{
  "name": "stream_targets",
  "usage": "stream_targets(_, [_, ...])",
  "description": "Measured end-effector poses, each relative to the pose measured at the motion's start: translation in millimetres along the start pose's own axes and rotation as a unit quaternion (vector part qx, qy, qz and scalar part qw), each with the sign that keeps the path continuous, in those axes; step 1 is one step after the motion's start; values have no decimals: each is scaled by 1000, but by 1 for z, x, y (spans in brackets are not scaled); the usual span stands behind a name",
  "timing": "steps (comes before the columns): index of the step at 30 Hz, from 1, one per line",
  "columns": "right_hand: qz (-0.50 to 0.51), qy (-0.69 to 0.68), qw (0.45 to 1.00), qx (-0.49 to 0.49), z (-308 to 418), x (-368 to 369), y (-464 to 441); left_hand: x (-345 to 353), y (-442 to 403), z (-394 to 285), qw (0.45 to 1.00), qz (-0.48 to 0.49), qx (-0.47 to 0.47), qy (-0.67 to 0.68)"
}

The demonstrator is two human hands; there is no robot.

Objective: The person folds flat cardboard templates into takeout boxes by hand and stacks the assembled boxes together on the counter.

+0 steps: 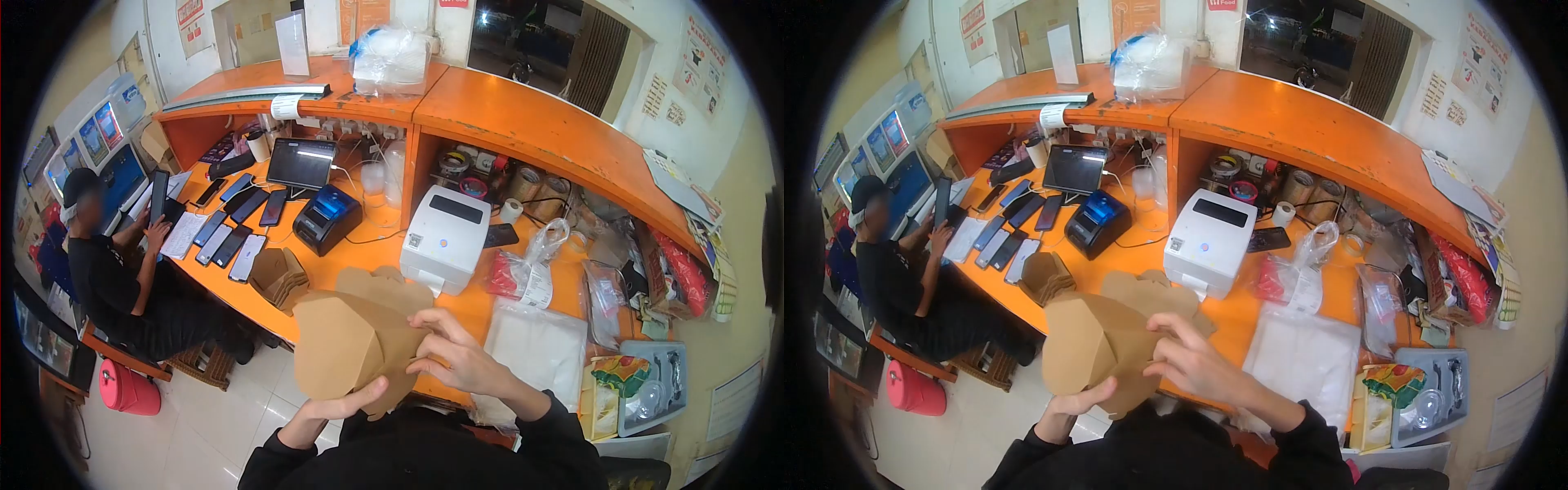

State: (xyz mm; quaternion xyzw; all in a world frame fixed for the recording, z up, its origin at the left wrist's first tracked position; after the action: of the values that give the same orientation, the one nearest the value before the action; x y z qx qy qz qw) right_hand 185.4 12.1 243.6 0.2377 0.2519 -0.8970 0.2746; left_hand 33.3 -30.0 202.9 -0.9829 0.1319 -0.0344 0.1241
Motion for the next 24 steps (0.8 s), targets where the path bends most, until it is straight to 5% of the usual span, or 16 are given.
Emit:
stream_targets(4, [-34,-85,994,60,-3,-4,-2,-14,15,40,998,-23,-30,41])
stream_targets(11, [88,-59,992,75,-39,25,4,-8,11,37,991,36,-132,-12])
stream_targets(14, [130,-191,968,100,-49,37,4,23,5,5,942,203,-76,-255])
stream_targets(17, [99,-324,937,84,-50,43,2,27,11,30,910,308,-125,-249])
stream_targets(19, [72,-414,898,127,-49,41,0,37,13,26,901,360,-52,-235])
stream_targets(22, [190,-317,898,237,-51,49,4,43,17,32,887,404,-55,-218])
stream_targets(24, [108,-351,896,249,-44,41,1,43,14,36,883,423,-11,-203])
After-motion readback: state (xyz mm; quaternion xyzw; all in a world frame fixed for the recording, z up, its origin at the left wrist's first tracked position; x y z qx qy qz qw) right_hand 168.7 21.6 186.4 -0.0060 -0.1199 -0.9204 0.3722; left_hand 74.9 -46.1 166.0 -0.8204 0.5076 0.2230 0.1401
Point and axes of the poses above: each hand's wrist, its own y-axis away from the middle knuckle, its own x-axis out of the palm, z = x × y, the point moved 7 cm from there along -y, towards the middle knuckle, and after that the axes turned 10 degrees about x, right-handed, at the moved point
